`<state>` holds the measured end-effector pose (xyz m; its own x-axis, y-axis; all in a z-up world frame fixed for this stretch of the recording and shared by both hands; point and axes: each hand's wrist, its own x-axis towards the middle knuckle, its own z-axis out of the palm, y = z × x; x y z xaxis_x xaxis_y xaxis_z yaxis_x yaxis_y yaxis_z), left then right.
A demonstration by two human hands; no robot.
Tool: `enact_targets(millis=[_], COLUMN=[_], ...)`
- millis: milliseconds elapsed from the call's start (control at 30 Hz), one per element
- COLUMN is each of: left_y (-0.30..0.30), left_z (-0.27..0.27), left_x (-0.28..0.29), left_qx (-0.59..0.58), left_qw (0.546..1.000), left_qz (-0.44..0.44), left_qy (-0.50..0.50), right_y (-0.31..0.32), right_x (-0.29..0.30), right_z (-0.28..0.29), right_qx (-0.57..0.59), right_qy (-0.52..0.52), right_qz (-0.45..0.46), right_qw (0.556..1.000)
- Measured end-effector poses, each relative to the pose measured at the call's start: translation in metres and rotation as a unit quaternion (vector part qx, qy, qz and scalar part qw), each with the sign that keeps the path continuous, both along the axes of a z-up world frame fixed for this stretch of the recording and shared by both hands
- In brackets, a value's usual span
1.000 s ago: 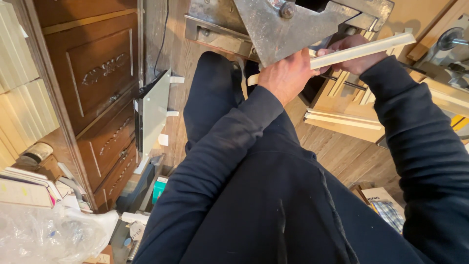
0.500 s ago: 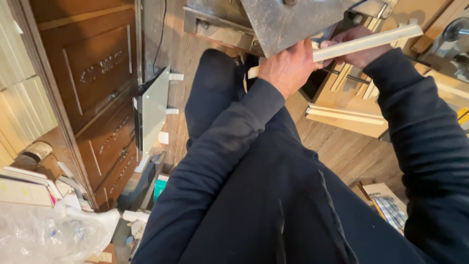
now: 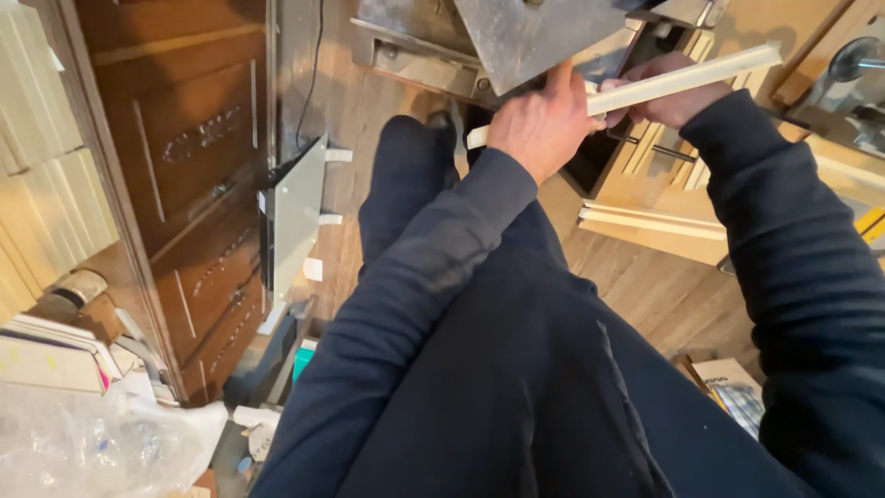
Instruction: Joining wooden frame segments together using a V-nailer machine.
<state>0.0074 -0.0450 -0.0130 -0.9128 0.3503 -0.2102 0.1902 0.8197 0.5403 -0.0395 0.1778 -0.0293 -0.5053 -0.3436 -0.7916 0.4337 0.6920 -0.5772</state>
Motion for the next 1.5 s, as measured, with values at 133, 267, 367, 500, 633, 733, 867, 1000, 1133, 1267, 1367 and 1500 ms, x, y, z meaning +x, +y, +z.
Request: enact_targets(millis=[133,267,367,500,633,733,867,1000,1133,1267,1367,1500], left_y=[0.0,0.003,0.006,0.013,0.015,0.007,-0.05,-0.169,-0.293,-0.362,-0.391,-0.404], left_z=[0.018,0.007,0.011,0.024,0.068,0.084,0.125,0.15,0.169,0.189,0.207,0.205], left_x=[0.001,0.012,0.012,0.013,0.007,0.023,0.039,0.049,0.078,0.111,0.126,0.141], left_qx=[-0.067,-0.046,-0.043,-0.025,-0.073,-0.066,0.002,-0.03,0.045,0.06,0.104,0.18], left_qw=[0.997,0.997,0.992,0.993,0.983,0.979,0.985,0.997,0.992,0.995,0.994,0.978], left_qz=[-0.023,-0.002,0.01,0.0,-0.07,-0.106,-0.115,0.013,0.112,0.064,0.033,0.037], left_qy=[0.003,0.065,0.121,0.112,0.156,0.162,0.131,0.064,-0.041,-0.048,-0.016,-0.095], right_y=[0.004,0.005,0.013,0.037,0.057,0.055,0.046,0.015,-0.025,-0.088,-0.148,-0.236], right_x=[0.008,0.011,0.016,0.031,0.047,0.073,0.095,0.104,0.118,0.131,0.14,0.161], right_z=[-0.002,0.0,-0.001,0.011,0.045,0.09,0.122,0.163,0.179,0.19,0.194,0.194], right_qx=[0.004,0.004,-0.015,-0.031,-0.024,0.022,0.017,0.026,0.049,0.047,0.035,0.071], right_qy=[0.058,0.023,0.001,0.073,0.223,0.213,0.207,0.05,0.018,-0.033,0.004,0.015], right_qz=[0.068,0.037,-0.015,0.06,0.138,0.142,0.138,0.052,0.062,-0.009,0.016,0.009], right_qw=[0.996,0.999,1.0,0.995,0.965,0.966,0.969,0.997,0.997,0.998,0.999,0.997])
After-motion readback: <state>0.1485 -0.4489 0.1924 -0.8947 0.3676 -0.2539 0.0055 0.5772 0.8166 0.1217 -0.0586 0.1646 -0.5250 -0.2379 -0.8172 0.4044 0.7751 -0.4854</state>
